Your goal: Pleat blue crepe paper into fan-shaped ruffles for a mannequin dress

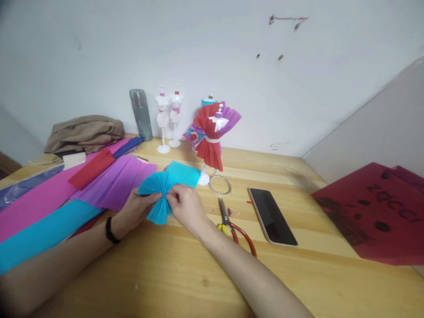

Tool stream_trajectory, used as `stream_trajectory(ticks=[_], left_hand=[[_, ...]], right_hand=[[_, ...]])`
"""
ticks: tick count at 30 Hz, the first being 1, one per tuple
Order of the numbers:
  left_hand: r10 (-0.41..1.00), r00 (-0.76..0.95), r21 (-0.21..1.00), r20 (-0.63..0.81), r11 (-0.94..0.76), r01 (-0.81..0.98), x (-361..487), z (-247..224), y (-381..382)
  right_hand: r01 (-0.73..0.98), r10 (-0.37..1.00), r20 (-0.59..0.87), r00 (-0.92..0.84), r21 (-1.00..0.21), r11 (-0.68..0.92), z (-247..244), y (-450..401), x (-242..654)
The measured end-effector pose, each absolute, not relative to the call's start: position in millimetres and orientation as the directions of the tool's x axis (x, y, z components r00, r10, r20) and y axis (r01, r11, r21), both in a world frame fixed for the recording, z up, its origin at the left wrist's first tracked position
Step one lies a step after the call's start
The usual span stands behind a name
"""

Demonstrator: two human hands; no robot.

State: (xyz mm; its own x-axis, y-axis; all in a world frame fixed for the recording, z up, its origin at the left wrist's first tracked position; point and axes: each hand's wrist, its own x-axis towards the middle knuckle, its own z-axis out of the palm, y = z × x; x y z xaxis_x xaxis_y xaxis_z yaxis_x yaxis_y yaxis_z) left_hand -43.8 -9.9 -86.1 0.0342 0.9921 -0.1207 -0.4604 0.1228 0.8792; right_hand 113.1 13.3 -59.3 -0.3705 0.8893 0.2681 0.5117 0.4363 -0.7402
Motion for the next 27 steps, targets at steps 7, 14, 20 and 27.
stream_trajectory(ticks=[7, 14, 20, 27], left_hand=[[0.99, 0.003, 0.906, -0.138, 0.127, -0.403, -46.0, -85.1, -10.4], [0.994, 0.061, 0.902, -0.089, 0.107, -0.419, -48.1, -90.7, -5.5], [0.989, 0.131, 0.91, -0.067, 0.114, -0.399, -49.9, -92.2, -5.1], [0.994, 0.073, 0.903, -0.077, 0.101, -0.419, -47.0, -85.8, -6.3]], right_hand=[[0.503, 0.898, 0.213, -0.384, -0.767, 0.398, -58.4, 13.2, 113.9], [0.467, 0.887, 0.242, -0.394, -0.778, 0.42, -57.0, 13.4, 113.6], [0.495, 0.89, 0.253, -0.378, -0.758, 0.425, -56.9, 12.9, 112.7], [0.468, 0.954, 0.132, -0.27, -0.847, 0.25, -62.4, 17.1, 112.9]])
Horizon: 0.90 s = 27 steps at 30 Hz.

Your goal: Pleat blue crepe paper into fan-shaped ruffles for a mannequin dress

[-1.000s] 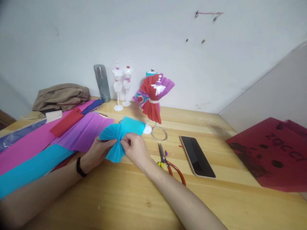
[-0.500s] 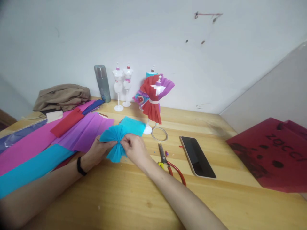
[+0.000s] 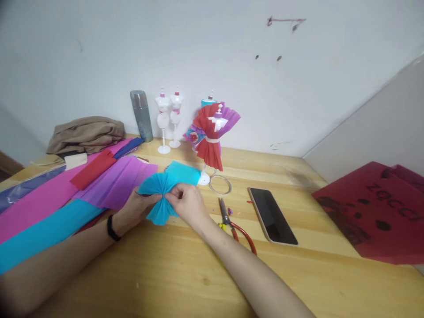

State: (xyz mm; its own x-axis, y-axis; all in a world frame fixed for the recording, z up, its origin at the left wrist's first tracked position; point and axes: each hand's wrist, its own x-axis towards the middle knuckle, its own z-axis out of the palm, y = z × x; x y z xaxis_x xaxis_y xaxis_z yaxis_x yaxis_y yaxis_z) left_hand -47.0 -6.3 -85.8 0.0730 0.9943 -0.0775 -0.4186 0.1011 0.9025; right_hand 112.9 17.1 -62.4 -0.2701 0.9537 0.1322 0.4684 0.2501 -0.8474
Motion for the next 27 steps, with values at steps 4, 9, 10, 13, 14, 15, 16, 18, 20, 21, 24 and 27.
stream_trajectory(ticks=[4, 9, 10, 13, 14, 15, 16, 18, 20, 21, 24, 27], left_hand=[[0.994, 0.094, 0.87, -0.059, 0.097, -0.483, -43, -86, -6], [0.981, 0.189, 0.84, -0.045, 0.14, -0.524, -41, -83, -7], [0.976, 0.218, 0.834, -0.032, 0.146, -0.532, -43, -81, -6], [0.949, 0.316, 0.821, -0.006, 0.185, -0.54, -51, -76, -4], [0.939, 0.345, 0.818, -0.002, 0.199, -0.539, -54, -74, -2], [0.931, 0.366, 0.815, 0.003, 0.21, -0.54, -57, -72, -1], [0.924, 0.382, 0.811, 0.009, 0.216, -0.544, -61, -70, 1], [0.915, 0.402, 0.8, 0.022, 0.225, -0.556, -66, -67, 3], [0.912, 0.409, 0.795, 0.029, 0.226, -0.563, -70, -66, 5], [0.912, 0.408, 0.794, 0.036, 0.222, -0.566, -72, -65, 6], [0.915, 0.4, 0.793, 0.058, 0.202, -0.575, -74, -64, 5], [0.899, 0.429, 0.801, 0.082, 0.197, -0.565, -72, -64, 3]], right_hand=[[0.442, 0.956, 0.144, -0.257, -0.862, 0.248, -65, 19, 112], [0.363, 0.941, 0.14, -0.307, -0.897, 0.252, -61, 23, 116], [0.342, 0.935, 0.143, -0.324, -0.904, 0.257, -59, 24, 118], [0.295, 0.931, 0.158, -0.329, -0.919, 0.26, -54, 29, 125], [0.288, 0.935, 0.157, -0.319, -0.924, 0.253, -54, 31, 127], [0.283, 0.938, 0.152, -0.312, -0.927, 0.244, -53, 33, 128], [0.281, 0.939, 0.144, -0.312, -0.93, 0.236, -54, 34, 129], [0.286, 0.934, 0.123, -0.335, -0.931, 0.226, -56, 36, 130], [0.301, 0.922, 0.102, -0.373, -0.927, 0.225, -59, 37, 129], [0.309, 0.917, 0.093, -0.389, -0.924, 0.225, -61, 37, 128], [0.319, 0.921, 0.115, -0.373, -0.916, 0.244, -64, 36, 127], [0.276, 0.927, 0.19, -0.324, -0.918, 0.285, -64, 33, 125]])
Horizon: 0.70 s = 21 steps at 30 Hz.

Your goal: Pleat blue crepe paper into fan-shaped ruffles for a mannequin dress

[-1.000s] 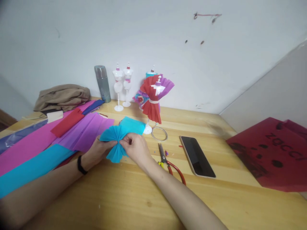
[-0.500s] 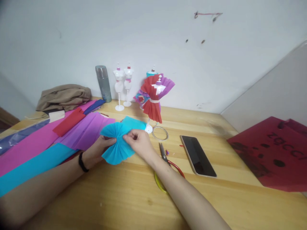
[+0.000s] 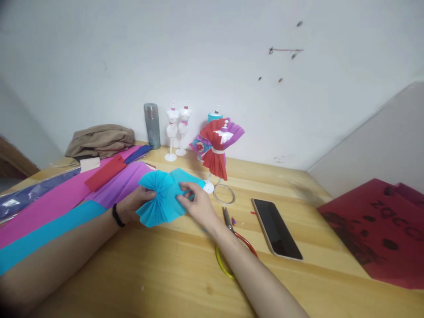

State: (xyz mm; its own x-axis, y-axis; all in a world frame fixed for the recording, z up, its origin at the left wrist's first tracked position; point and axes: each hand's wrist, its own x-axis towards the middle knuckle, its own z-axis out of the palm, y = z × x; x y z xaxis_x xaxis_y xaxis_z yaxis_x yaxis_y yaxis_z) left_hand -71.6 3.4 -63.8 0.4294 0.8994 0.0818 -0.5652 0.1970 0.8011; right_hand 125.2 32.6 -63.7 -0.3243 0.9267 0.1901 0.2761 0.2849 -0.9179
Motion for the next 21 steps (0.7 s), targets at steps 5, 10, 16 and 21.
stream_trajectory(ticks=[5, 10, 16, 21], left_hand=[[0.85, 0.513, 0.822, 0.119, 0.206, -0.532, -64, -66, 2], [0.853, 0.502, 0.815, 0.144, 0.186, -0.549, -64, -73, 7], [0.881, 0.443, 0.818, 0.166, 0.128, -0.561, -61, -74, 8], [0.894, 0.388, 0.814, 0.224, 0.048, -0.579, -61, -73, 11]], right_hand=[[0.149, 0.862, 0.112, -0.494, -0.966, 0.211, -66, 27, 117], [0.128, 0.918, 0.046, -0.393, -0.986, 0.104, -71, 30, 114], [0.17, 0.937, 0.13, -0.325, -0.966, 0.193, -61, 28, 119], [0.229, 0.947, 0.206, -0.247, -0.937, 0.263, -57, 29, 122]])
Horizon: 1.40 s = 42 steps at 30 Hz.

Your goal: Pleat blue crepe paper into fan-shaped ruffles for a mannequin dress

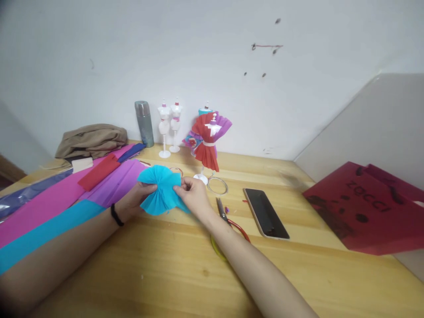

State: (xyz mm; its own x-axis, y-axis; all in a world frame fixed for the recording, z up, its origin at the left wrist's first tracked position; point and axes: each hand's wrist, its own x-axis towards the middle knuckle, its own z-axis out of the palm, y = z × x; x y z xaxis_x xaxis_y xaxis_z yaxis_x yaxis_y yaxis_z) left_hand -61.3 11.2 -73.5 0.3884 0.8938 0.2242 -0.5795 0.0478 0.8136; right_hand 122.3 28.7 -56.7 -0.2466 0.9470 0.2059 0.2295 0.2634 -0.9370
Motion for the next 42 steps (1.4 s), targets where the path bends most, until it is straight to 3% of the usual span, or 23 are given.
stream_trajectory(ticks=[12, 23, 27, 30, 35, 42], left_hand=[[0.888, 0.403, 0.804, 0.22, 0.069, -0.591, -61, -72, 9], [0.899, 0.406, 0.816, 0.165, 0.107, -0.569, -63, -65, 9], [0.918, 0.331, 0.821, 0.217, 0.013, -0.571, -64, -61, 10], [0.935, 0.308, 0.826, 0.178, 0.029, -0.563, -65, -58, 11], [0.96, 0.229, 0.831, 0.164, -0.01, -0.556, -68, -58, 14], [0.982, 0.102, 0.843, 0.158, -0.08, -0.532, -76, -59, 22]], right_hand=[[0.421, 0.906, 0.362, -0.219, -0.803, 0.423, -51, 31, 129], [0.431, 0.869, 0.451, -0.202, -0.756, 0.492, -35, 32, 145], [0.448, 0.866, 0.4, -0.302, -0.742, 0.499, -22, 21, 150], [0.502, 0.848, 0.294, -0.442, -0.702, 0.505, -19, 15, 147], [0.683, 0.819, 0.068, -0.57, -0.516, 0.518, -19, 2, 150], [0.923, 0.91, -0.158, -0.384, -0.037, 0.384, -41, -40, 194]])
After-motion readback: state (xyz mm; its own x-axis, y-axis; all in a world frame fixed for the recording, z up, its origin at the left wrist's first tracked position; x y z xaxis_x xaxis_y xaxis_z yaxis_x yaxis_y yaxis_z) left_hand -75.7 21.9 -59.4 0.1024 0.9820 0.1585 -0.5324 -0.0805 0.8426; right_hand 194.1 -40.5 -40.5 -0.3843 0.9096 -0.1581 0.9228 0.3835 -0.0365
